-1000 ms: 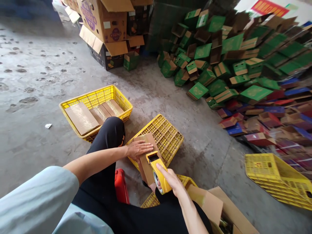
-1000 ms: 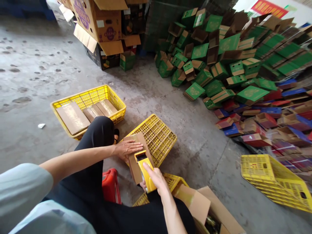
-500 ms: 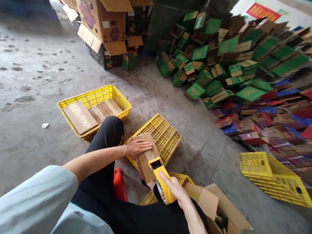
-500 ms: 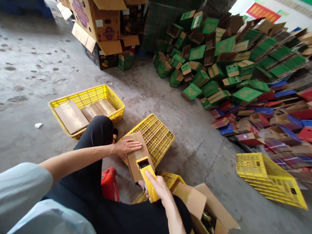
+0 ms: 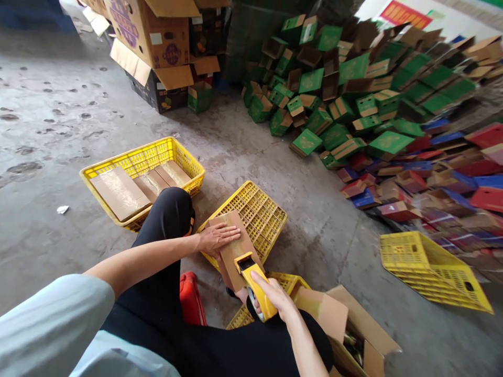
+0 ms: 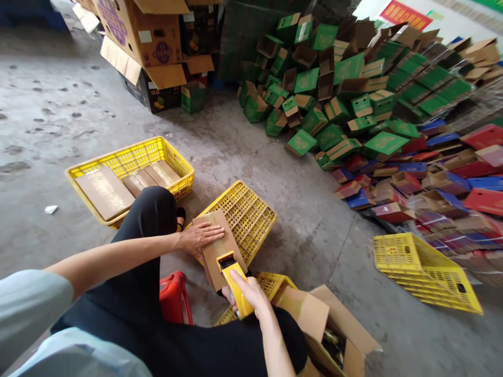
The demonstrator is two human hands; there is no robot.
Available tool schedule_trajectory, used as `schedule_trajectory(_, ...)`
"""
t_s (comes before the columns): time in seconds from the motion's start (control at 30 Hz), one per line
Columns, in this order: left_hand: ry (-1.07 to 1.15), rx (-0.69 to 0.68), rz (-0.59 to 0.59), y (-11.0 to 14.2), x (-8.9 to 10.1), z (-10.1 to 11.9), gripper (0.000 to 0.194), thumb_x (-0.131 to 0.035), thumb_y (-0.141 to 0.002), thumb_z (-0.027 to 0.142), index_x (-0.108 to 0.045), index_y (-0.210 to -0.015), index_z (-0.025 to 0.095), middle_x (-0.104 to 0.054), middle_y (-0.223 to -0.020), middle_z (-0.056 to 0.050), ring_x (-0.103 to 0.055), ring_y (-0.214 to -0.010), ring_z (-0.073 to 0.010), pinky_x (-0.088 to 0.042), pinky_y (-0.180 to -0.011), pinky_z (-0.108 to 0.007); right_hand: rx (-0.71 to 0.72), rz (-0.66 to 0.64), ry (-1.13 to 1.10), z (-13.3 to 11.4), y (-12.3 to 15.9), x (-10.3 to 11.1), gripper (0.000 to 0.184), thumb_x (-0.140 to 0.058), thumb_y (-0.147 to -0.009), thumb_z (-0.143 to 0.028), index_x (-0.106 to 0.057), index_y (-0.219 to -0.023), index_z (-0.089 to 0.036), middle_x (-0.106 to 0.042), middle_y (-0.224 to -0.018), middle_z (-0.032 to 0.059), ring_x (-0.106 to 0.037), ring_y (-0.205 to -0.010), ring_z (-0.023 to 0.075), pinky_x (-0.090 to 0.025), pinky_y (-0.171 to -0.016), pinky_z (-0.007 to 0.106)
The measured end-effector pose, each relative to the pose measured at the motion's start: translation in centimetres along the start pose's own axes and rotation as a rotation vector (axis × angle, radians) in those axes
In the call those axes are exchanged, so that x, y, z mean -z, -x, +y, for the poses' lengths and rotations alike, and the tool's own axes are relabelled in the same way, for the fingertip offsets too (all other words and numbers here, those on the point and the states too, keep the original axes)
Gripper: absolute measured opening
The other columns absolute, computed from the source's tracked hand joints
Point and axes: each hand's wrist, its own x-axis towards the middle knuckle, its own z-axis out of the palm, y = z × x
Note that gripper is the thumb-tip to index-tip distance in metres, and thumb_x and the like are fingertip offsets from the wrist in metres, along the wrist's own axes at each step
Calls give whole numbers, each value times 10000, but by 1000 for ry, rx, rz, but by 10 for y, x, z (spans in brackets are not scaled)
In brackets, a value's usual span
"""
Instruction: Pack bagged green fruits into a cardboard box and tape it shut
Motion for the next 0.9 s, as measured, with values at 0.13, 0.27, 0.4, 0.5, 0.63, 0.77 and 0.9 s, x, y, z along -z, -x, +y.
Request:
schedule_trajectory(0.13,-13,22,12,-6,-13,21,1126,-657,-895,664,-134,-1722,107,-183,-1764,-212,-183,-1646,-364,-113,-1327,-547,-32,20,17,1,-3,-2,582,-558,-1017,-593,-654,-638,-162,-677,-520,79,-652,-453,180,-589,-533,279)
schedule_trajectory(0.27,-12,-129,-7,-16,-32,39,1058,-610,-949,667,-135,-1723,126,-216,-1759,-197,-200,-1647,-320,-117,-1335,-515,-20,16,-27,3,0,-5,556,-571,-1007,-590,-675,-686,-148,-686,-545,83,-651,-465,181,-595,-547,289)
schedule_trajectory(0.4,-51,-195,34,-19,-32,30,1010,-555,-979,700,-171,-1716,125,-281,-1736,-206,-228,-1641,-308,-139,-1331,-515,15,10,-60,-2,1,-8,542,-561,-1000,-611,-688,-759,-143,-689,-561,86,-659,-488,195,-590,-541,294)
schedule_trajectory(0.5,-110,-193,6,-18,-16,9,964,-569,-991,657,-194,-1716,143,-307,-1728,-203,-257,-1633,-297,-164,-1325,-482,55,20,-64,-13,-10,-12,530,-598,-971,-639,-673,-773,-153,-689,-563,93,-681,-515,210,-585,-522,292)
schedule_trajectory(0.63,-137,-157,-42,-18,12,-16,1015,-682,-933,597,-216,-1715,150,-295,-1736,-198,-269,-1627,-316,-192,-1313,-422,85,21,-108,-34,-31,-15,514,-620,-961,-648,-662,-833,-152,-691,-571,81,-691,-531,215,-600,-536,304)
schedule_trajectory(0.77,-91,-157,-49,-17,20,-24,1038,-666,-928,640,-197,-1723,166,-268,-1749,-180,-265,-1627,-335,-191,-1315,-437,99,11,-129,-42,-40,-14,531,-636,-946,-667,-660,-849,-145,-688,-568,79,-690,-527,221,-608,-545,322)
schedule_trajectory(0.9,-76,-129,-22,-18,15,-23,993,-590,-962,696,-217,-1720,174,-284,-1744,-174,-271,-1626,-327,-194,-1313,-448,115,-1,-148,-38,-36,-13,513,-634,-948,-651,-660,-822,-154,-695,-574,75,-681,-524,202,-601,-556,301)
